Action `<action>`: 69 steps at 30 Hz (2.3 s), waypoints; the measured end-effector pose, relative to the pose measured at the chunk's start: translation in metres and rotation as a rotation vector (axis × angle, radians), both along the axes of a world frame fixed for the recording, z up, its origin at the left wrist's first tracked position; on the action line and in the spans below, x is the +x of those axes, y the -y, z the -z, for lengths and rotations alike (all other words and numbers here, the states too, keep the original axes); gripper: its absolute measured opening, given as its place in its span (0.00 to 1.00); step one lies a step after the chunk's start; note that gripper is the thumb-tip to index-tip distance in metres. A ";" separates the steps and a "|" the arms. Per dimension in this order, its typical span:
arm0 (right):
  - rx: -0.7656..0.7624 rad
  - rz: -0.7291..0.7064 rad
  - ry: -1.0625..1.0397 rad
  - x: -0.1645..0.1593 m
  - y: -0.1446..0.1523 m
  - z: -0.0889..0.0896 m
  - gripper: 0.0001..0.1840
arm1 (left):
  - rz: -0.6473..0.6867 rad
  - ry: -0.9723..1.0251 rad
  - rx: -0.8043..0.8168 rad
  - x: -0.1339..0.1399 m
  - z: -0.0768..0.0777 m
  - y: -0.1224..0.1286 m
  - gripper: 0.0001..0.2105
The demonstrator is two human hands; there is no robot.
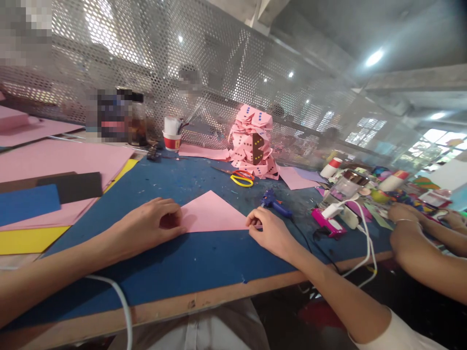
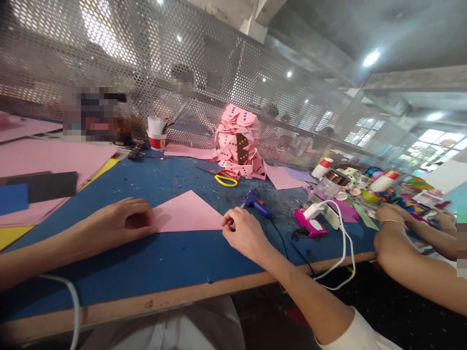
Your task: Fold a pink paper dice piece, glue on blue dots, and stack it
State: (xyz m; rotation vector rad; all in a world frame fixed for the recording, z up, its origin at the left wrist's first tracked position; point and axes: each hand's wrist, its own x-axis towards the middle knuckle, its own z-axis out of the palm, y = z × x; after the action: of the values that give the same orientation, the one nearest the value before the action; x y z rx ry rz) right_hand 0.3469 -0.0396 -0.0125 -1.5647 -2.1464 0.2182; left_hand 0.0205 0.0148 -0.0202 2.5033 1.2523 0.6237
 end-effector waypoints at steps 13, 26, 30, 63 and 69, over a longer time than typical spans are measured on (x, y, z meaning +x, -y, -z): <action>0.025 0.067 -0.003 0.006 0.005 0.003 0.09 | -0.003 0.039 0.025 0.001 0.000 0.000 0.14; 0.039 0.105 -0.013 0.011 0.009 0.003 0.09 | -0.017 -0.014 0.012 0.004 -0.006 0.004 0.13; 0.042 0.104 -0.020 0.012 0.009 0.005 0.08 | 0.005 0.001 0.026 0.003 -0.009 0.007 0.11; 0.062 0.088 0.029 0.017 0.009 0.007 0.08 | 0.222 0.140 -0.078 -0.006 -0.018 0.012 0.06; 0.061 0.081 0.035 0.017 0.009 0.007 0.08 | 0.163 0.104 -0.025 0.000 -0.015 0.012 0.06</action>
State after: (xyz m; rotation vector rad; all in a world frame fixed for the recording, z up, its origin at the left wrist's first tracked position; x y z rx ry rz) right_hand 0.3635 -0.0482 -0.0197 -1.6272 -2.0909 0.0986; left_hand 0.0204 0.0029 -0.0056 2.4859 1.0023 0.6840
